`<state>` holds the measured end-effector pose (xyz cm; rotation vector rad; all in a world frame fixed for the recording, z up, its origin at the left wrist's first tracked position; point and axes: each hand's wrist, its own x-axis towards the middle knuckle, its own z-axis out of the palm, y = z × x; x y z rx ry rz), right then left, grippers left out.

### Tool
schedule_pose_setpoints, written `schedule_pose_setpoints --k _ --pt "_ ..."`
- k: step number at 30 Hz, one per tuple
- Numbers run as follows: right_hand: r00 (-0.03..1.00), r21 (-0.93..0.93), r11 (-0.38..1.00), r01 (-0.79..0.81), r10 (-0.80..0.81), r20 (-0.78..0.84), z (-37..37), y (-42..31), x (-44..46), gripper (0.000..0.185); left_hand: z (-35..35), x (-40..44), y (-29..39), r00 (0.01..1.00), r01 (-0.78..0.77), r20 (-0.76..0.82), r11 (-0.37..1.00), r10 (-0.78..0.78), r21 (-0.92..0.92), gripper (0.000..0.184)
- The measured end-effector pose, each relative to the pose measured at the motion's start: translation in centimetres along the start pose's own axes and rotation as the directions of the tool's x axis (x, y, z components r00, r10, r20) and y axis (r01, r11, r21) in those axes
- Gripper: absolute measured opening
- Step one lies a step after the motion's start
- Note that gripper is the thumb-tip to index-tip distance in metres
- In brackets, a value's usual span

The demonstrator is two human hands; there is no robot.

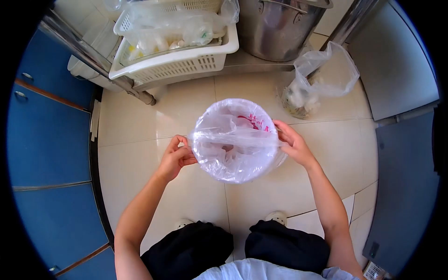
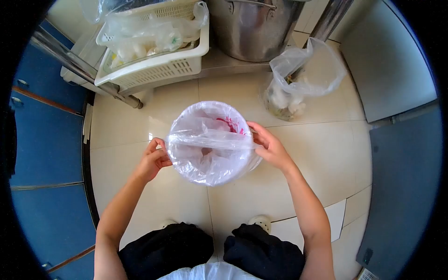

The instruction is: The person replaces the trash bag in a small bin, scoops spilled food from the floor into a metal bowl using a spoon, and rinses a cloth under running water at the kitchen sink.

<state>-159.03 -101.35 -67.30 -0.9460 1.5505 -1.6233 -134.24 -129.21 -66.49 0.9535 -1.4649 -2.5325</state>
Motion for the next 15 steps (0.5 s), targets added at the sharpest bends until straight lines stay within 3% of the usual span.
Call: schedule_pose_setpoints --k 1,2,6,8,9,10,11,12,13,14,15 --pt "0.996 0.078 0.993 -0.084 0.080 0.048 -0.1 -0.1 0.0 0.060 -0.3 0.3 -0.4 1.000 0.003 0.011 0.999 -0.003 -0.032 0.023" --pt "0.982 0.149 0.974 -0.169 0.155 0.103 -0.2 -0.1 0.2 0.059 -0.5 0.7 -0.8 0.997 0.012 -0.082 1.000 -0.014 -0.026 0.039" --pt "0.956 0.184 0.940 -0.287 0.269 0.115 -0.4 1.4 -0.3 0.052 0.7 0.6 2.0 0.982 0.063 -0.187 0.983 -0.030 0.173 0.040" --pt "0.939 0.146 0.931 -0.336 0.318 0.131 -0.9 1.3 0.1 0.048 -1.0 1.4 4.2 0.980 0.187 -0.068 0.741 -0.188 0.645 0.038" --pt "0.917 0.109 0.915 -0.388 0.371 0.143 -0.9 1.2 0.4 0.044 -0.2 1.5 5.7 0.980 0.187 -0.074 0.740 -0.183 0.646 0.038" --pt "0.918 0.110 0.916 -0.385 0.367 0.148 -0.8 1.2 0.8 0.044 1.1 1.2 7.5 0.998 0.053 -0.033 0.456 -0.051 0.888 0.035" --pt "0.924 0.130 0.917 -0.377 0.363 0.122 -0.7 1.2 1.2 0.038 1.8 1.0 8.5 0.997 -0.058 0.053 0.091 0.055 0.994 0.032" --pt "0.929 0.148 0.918 -0.368 0.357 0.097 -0.7 1.2 1.6 0.033 0.4 1.8 7.9 0.970 -0.233 0.188 0.363 0.154 0.902 0.038" --pt "0.931 0.146 0.921 -0.361 0.349 0.104 -0.7 1.6 2.1 0.033 -0.1 2.8 7.4 0.969 -0.232 0.183 0.360 0.163 0.904 0.038" --pt "0.931 0.176 0.916 -0.361 0.345 0.117 -0.7 2.1 2.4 0.026 -0.4 3.7 7.1 0.982 -0.187 0.143 0.664 0.121 0.724 0.036" --pt "0.931 0.205 0.909 -0.362 0.341 0.130 -0.4 2.3 2.9 0.020 -0.7 4.5 6.9 0.990 -0.117 0.122 0.884 0.068 0.452 0.035"
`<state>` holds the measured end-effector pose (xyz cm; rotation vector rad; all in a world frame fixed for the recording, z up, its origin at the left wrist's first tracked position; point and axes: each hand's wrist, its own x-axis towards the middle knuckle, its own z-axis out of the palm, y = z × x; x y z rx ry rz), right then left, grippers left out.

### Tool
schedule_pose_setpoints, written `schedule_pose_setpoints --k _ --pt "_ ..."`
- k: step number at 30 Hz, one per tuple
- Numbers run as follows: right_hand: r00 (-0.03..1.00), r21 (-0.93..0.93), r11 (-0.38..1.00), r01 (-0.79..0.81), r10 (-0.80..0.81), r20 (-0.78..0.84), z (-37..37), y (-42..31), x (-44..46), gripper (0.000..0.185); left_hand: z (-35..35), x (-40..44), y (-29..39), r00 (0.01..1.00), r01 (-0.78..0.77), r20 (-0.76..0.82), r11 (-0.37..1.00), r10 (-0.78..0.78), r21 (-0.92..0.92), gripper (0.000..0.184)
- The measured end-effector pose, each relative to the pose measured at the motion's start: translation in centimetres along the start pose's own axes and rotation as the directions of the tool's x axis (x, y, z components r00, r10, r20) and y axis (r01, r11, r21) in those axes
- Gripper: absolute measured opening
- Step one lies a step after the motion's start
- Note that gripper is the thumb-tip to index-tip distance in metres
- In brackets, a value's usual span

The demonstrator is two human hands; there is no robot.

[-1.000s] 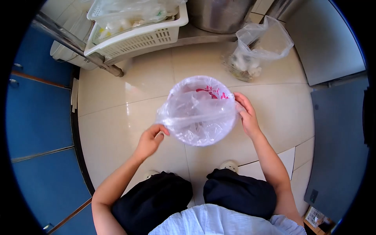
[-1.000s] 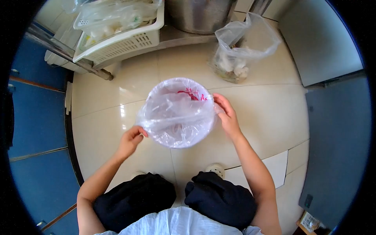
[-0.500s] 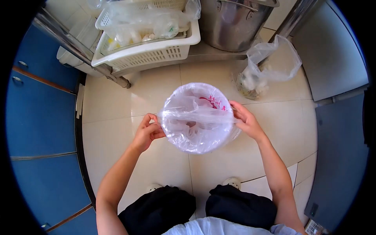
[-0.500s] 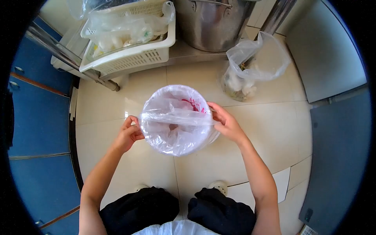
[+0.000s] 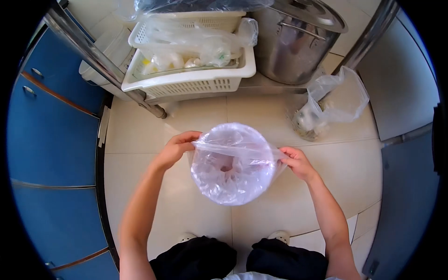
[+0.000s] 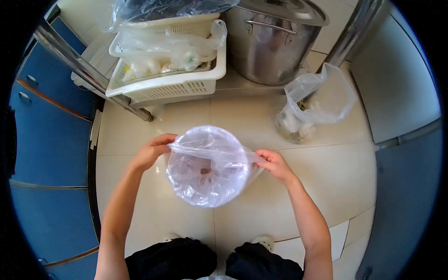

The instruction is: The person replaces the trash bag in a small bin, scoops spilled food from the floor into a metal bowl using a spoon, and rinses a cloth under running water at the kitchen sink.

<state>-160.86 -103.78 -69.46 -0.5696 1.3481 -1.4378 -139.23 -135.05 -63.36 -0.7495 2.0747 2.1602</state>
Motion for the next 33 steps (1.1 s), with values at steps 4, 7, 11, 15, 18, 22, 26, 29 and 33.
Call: schedule_pose_setpoints --k 4,7,11,15,18,22,26,29,33 --pt "0.993 -0.029 0.996 -0.089 0.086 -0.077 1.3 0.2 1.8 0.016 0.2 1.2 -1.8 0.981 0.135 0.144 0.991 -0.131 -0.014 0.023" --pt "0.985 -0.131 0.989 -0.069 0.048 -0.163 0.8 1.1 2.9 0.016 1.0 1.5 -1.8 0.977 0.163 0.147 0.986 -0.157 -0.036 0.019" --pt "0.967 -0.152 0.969 -0.195 0.164 -0.194 0.7 1.4 4.0 0.019 2.7 2.8 -5.4 0.943 0.333 0.029 0.934 -0.332 -0.132 0.023" --pt "0.959 -0.161 0.952 -0.260 0.236 -0.158 0.6 2.3 5.6 0.026 3.4 3.5 -5.8 0.937 0.332 -0.057 0.929 -0.345 -0.165 0.029" --pt "0.943 -0.399 0.857 -0.328 0.274 -0.187 0.5 3.5 5.5 0.028 2.5 3.4 -6.9 0.903 0.429 0.014 0.900 -0.429 -0.080 0.034" --pt "0.964 -0.348 0.908 -0.232 0.166 -0.209 1.6 3.7 2.1 0.035 3.3 0.4 -8.3 0.929 0.369 -0.016 0.928 -0.369 0.042 0.043" --pt "0.900 0.078 0.938 -0.339 0.347 -0.265 1.3 3.5 -0.9 0.034 2.9 -3.4 -8.8 0.884 0.450 0.041 0.825 -0.465 -0.341 0.051" --pt "0.907 0.128 0.922 -0.365 0.384 -0.175 2.7 2.3 -3.6 0.028 4.0 -6.6 -9.1 0.857 0.512 0.235 0.719 -0.458 -0.470 0.046" --pt "0.938 -0.028 0.947 -0.320 0.312 -0.149 2.9 4.4 -4.0 0.023 6.7 -7.6 -9.5 0.854 0.518 0.238 0.798 -0.463 -0.309 0.034"
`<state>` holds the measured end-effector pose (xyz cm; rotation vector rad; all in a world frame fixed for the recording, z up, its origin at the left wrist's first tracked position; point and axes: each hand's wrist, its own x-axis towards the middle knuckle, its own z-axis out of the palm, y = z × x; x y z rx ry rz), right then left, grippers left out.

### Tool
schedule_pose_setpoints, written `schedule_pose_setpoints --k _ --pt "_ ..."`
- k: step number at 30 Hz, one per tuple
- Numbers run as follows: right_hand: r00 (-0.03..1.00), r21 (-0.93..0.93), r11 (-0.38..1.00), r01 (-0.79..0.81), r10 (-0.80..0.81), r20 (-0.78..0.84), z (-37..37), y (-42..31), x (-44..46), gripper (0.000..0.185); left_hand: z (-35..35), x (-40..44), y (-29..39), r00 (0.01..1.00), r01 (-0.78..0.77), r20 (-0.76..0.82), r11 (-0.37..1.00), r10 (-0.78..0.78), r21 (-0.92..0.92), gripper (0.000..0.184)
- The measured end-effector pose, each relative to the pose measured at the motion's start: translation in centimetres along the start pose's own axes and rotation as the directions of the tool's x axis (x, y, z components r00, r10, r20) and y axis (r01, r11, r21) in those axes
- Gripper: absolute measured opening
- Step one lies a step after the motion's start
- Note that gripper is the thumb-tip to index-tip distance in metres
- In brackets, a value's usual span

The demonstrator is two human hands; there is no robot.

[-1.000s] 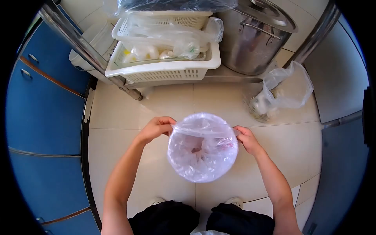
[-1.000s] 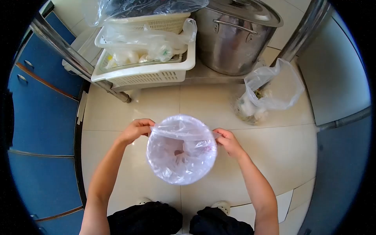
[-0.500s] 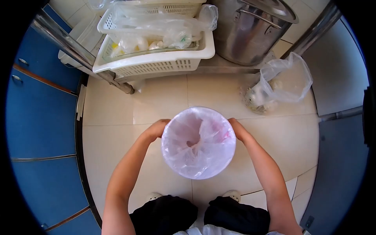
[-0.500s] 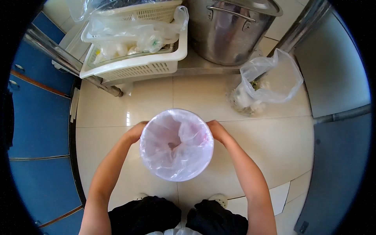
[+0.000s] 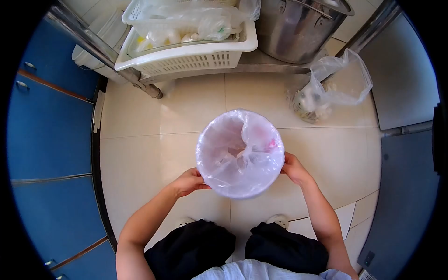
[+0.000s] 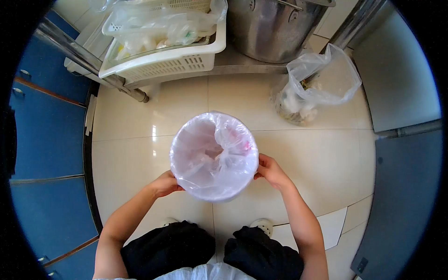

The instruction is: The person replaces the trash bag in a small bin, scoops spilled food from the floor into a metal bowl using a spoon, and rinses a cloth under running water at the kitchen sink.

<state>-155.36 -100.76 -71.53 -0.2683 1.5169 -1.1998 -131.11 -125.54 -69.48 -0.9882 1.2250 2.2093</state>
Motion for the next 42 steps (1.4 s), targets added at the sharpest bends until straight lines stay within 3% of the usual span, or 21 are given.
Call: schedule_pose_setpoints --k 2,4,6,8,10,11,13,14,15,18,19,21,24,27,31,32,34,35,37,41,42 --pt "0.996 -0.115 0.990 0.078 -0.082 -0.029 -0.4 1.5 1.4 0.023 -0.3 1.6 -1.1 0.980 0.009 -0.181 0.896 0.080 0.443 0.030" --pt "0.963 -0.448 0.889 0.096 -0.197 -0.184 -1.0 2.8 3.1 0.024 -1.7 3.4 -2.7 0.969 -0.010 -0.203 0.843 0.141 0.537 0.033" --pt "0.944 -0.415 0.896 0.161 -0.263 -0.201 -1.5 3.5 3.7 0.024 -2.3 4.1 -2.7 0.952 -0.036 -0.214 0.779 0.216 0.625 0.037" --pt "0.925 -0.376 0.903 0.210 -0.308 -0.221 -1.3 3.4 2.1 0.024 -1.2 2.6 -1.7 0.973 -0.013 -0.212 0.944 0.087 0.331 0.040" --pt "0.936 -0.103 0.994 0.044 -0.077 -0.344 -0.5 0.0 -1.4 0.029 -0.6 0.2 -0.8 0.960 -0.015 -0.268 0.971 0.081 0.238 0.040" --pt "0.937 -0.106 0.993 0.053 -0.086 -0.340 0.2 -1.5 -3.1 0.029 -0.5 -1.0 -0.5 0.945 -0.015 -0.322 0.990 0.060 0.141 0.040" --pt "0.994 0.248 0.963 -0.104 0.092 0.060 1.8 -3.2 -5.9 0.033 -1.1 -2.9 -0.1 0.980 -0.043 -0.198 0.999 0.036 -0.031 0.038" --pt "0.998 0.184 0.982 -0.038 0.027 0.059 2.9 -3.4 -5.6 0.035 -1.3 -3.5 0.2 0.998 -0.043 -0.061 0.979 0.031 -0.201 0.035" --pt "0.998 0.121 0.992 0.031 -0.037 0.052 4.4 -3.6 -5.3 0.037 -1.3 -3.9 0.7 0.998 -0.042 -0.050 0.981 0.033 -0.189 0.035" --pt "0.979 0.121 0.973 0.196 -0.202 0.041 6.0 -5.7 -0.6 0.043 -1.6 -3.5 1.6 0.936 -0.347 -0.105 0.835 0.335 -0.428 0.044" --pt "0.962 0.123 0.956 0.265 -0.271 0.033 6.1 -6.7 0.4 0.047 -1.5 -3.6 2.0 0.940 -0.333 -0.081 0.844 0.331 -0.420 0.044" --pt "0.962 0.079 0.959 0.274 -0.273 -0.027 5.0 -7.6 1.2 0.049 -1.4 -3.7 3.1 0.858 -0.467 -0.360 0.848 0.367 -0.249 0.048" --pt "0.913 -0.065 0.928 0.368 -0.373 -0.162 1.3 -7.0 0.4 0.052 -2.3 -4.4 1.6 0.870 -0.425 -0.364 0.881 0.334 -0.206 0.047" --pt "0.606 -0.156 0.801 0.578 -0.549 -0.576 -7.0 -7.1 -1.2 0.033 -1.5 -5.2 0.4 0.903 -0.337 -0.356 0.911 0.242 -0.238 0.045" --pt "0.106 -0.626 0.738 0.253 -0.664 -0.740 -20.5 -10.2 -1.9 0.056 -0.7 -5.1 -0.6 0.955 -0.204 -0.244 0.970 0.167 -0.134 0.038" --pt "0.098 -0.625 0.738 0.255 -0.663 -0.742 -21.9 -11.1 -1.6 0.056 -0.2 -5.0 -0.6 0.972 -0.180 -0.169 0.978 0.161 -0.102 0.034" --pt "0.228 -0.595 0.775 0.214 -0.632 -0.741 -22.9 -13.1 -1.0 0.068 1.4 -4.4 -0.1 0.982 -0.152 -0.117 0.987 0.146 -0.044 0.033" --pt "0.218 -0.600 0.767 0.227 -0.641 -0.736 -23.1 -13.8 -1.0 0.068 2.1 -4.1 0.1 0.990 -0.120 -0.071 0.993 0.120 0.006 0.031" --pt "0.571 -0.326 0.896 0.302 -0.443 -0.691 -21.1 -16.2 -1.7 0.059 3.4 -3.7 0.6 0.990 -0.141 -0.020 0.990 0.141 0.032 0.030" --pt "0.689 -0.200 0.928 0.315 -0.368 -0.625 -18.3 -17.7 -2.0 0.040 5.1 -3.9 1.3 0.992 -0.117 0.052 0.990 0.113 0.076 0.030" --pt "0.669 -0.276 0.870 0.408 -0.491 -0.557 -16.9 -18.3 -3.0 0.030 5.2 -3.9 1.3 0.990 -0.130 0.073 0.986 0.123 0.106 0.029"
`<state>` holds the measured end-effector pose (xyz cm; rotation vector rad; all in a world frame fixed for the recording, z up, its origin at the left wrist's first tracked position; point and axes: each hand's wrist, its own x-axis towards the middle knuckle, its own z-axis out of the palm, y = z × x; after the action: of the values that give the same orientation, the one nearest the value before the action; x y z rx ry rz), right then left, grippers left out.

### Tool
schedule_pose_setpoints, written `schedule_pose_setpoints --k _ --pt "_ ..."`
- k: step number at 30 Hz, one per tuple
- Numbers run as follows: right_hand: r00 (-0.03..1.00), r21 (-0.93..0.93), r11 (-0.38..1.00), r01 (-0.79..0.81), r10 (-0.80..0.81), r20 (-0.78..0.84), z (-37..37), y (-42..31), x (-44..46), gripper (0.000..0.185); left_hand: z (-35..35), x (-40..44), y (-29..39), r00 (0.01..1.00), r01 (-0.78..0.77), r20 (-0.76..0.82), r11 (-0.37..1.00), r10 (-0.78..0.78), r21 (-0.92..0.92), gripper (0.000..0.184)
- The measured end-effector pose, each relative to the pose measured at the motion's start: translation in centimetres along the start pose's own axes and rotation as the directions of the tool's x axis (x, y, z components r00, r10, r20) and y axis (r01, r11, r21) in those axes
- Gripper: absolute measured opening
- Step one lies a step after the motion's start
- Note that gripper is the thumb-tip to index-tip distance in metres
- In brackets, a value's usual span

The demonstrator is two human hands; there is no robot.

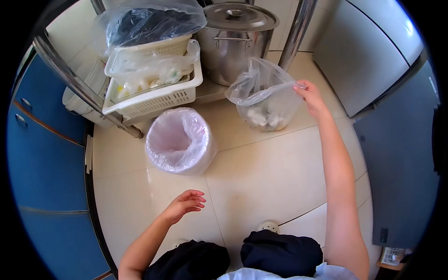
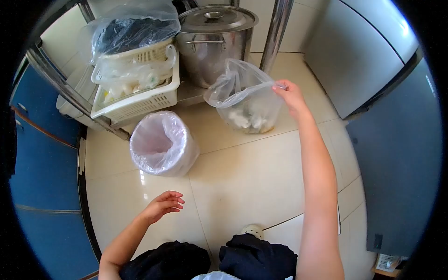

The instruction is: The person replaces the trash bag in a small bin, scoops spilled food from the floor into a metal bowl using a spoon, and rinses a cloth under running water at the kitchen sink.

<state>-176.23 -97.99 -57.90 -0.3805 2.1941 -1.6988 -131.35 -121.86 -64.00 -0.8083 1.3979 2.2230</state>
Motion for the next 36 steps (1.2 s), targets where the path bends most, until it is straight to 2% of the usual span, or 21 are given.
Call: schedule_pose_setpoints --k 1,5,7,10,11,14,15,17,18,19,21,22,23,24,25,26,27,28,30,32,36 --pt "0.990 0.007 0.991 0.131 -0.131 0.045 0.2 -1.0 -1.0 0.020 0.1 0.0 -0.1 1.000 -0.010 0.021 1.000 0.009 0.030 0.029" --pt "0.967 0.008 0.972 0.234 -0.233 0.101 -0.1 -3.9 -3.5 0.016 1.1 0.0 1.2 1.000 -0.015 0.026 0.997 0.013 0.078 0.031" --pt "0.942 0.088 0.954 0.288 -0.299 0.156 0.1 -6.7 -5.4 0.014 1.9 0.4 2.3 0.991 -0.110 0.087 0.983 0.098 0.146 0.034" --pt "0.896 0.180 0.929 0.322 -0.361 0.259 0.4 -11.0 -8.6 0.012 2.7 1.8 4.7 0.947 -0.313 0.139 0.930 0.290 0.193 0.042" --pt "0.894 0.178 0.929 0.325 -0.363 0.262 0.5 -12.2 -9.8 0.012 3.0 2.3 6.0 0.918 -0.397 0.078 0.894 0.390 0.208 0.050" --pt "0.854 0.158 0.917 0.366 -0.399 0.334 1.0 -15.1 -12.6 0.009 3.4 3.0 10.2 0.710 -0.640 -0.006 0.649 0.704 0.411 0.081" --pt "0.829 0.183 0.905 0.384 -0.425 0.364 1.1 -15.7 -13.3 0.009 3.1 3.3 10.9 0.708 -0.642 -0.010 0.649 0.706 0.408 0.081" --pt "0.803 0.206 0.895 0.396 -0.446 0.396 1.9 -16.1 -14.6 0.009 2.3 3.7 11.8 0.810 -0.528 0.049 0.690 0.584 0.495 0.098" --pt "0.778 0.242 0.879 0.411 -0.477 0.410 2.7 -16.3 -15.0 0.010 2.5 3.4 12.9 0.799 -0.580 0.202 0.635 0.567 0.511 0.113" --pt "0.754 0.278 0.863 0.422 -0.505 0.420 3.4 -16.4 -15.5 0.011 3.6 2.2 13.9 0.800 -0.578 0.199 0.639 0.566 0.507 0.113" --pt "0.721 0.274 0.856 0.439 -0.517 0.461 5.8 -16.7 -16.7 0.011 5.8 0.0 15.1 0.777 -0.628 0.353 0.681 0.522 0.376 0.122" --pt "0.710 0.271 0.856 0.439 -0.516 0.479 7.2 -16.9 -17.2 0.012 4.7 1.1 13.8 0.732 -0.682 0.422 0.577 0.536 0.450 0.098" --pt "0.691 0.296 0.856 0.423 -0.516 0.507 8.6 -16.4 -17.1 0.011 3.3 1.6 12.6 0.735 -0.678 0.440 0.583 0.516 0.448 0.098" --pt "0.675 0.290 0.838 0.463 -0.545 0.497 10.2 -16.4 -17.6 0.013 1.9 1.9 11.7 0.829 -0.523 0.453 0.741 0.328 0.421 0.087" --pt "0.700 0.240 0.880 0.410 -0.472 0.535 11.6 -17.2 -18.7 0.014 1.3 1.9 11.0 0.876 -0.331 0.468 0.852 0.117 0.405 0.077" --pt "0.674 0.355 0.868 0.348 -0.495 0.548 13.3 -17.1 -19.4 0.017 1.1 1.7 9.8 0.874 -0.247 0.485 0.888 0.031 0.389 0.075" --pt "0.637 0.410 0.862 0.297 -0.499 0.588 14.7 -16.9 -20.0 0.016 1.0 1.1 8.6 0.876 -0.227 0.481 0.900 0.022 0.373 0.073" --pt "0.537 0.424 0.699 0.576 -0.714 0.449 17.1 -15.7 -20.4 0.015 1.1 0.6 7.6 0.882 -0.200 0.470 0.911 0.008 0.360 0.072" --pt "0.533 0.394 0.739 0.546 -0.670 0.517 19.3 -15.8 -22.8 0.013 1.0 -0.2 6.4 0.916 -0.186 0.399 0.920 0.035 0.346 0.068" --pt "0.511 0.350 0.643 0.681 -0.760 0.402 21.6 -15.0 -24.3 0.010 1.1 -1.0 5.6 0.948 -0.208 0.302 0.917 0.103 0.339 0.064" --pt "0.536 0.410 0.649 0.641 -0.761 0.367 24.4 -14.6 -25.5 0.007 1.4 -3.0 4.3 0.956 -0.294 0.089 0.880 0.281 0.372 0.057"
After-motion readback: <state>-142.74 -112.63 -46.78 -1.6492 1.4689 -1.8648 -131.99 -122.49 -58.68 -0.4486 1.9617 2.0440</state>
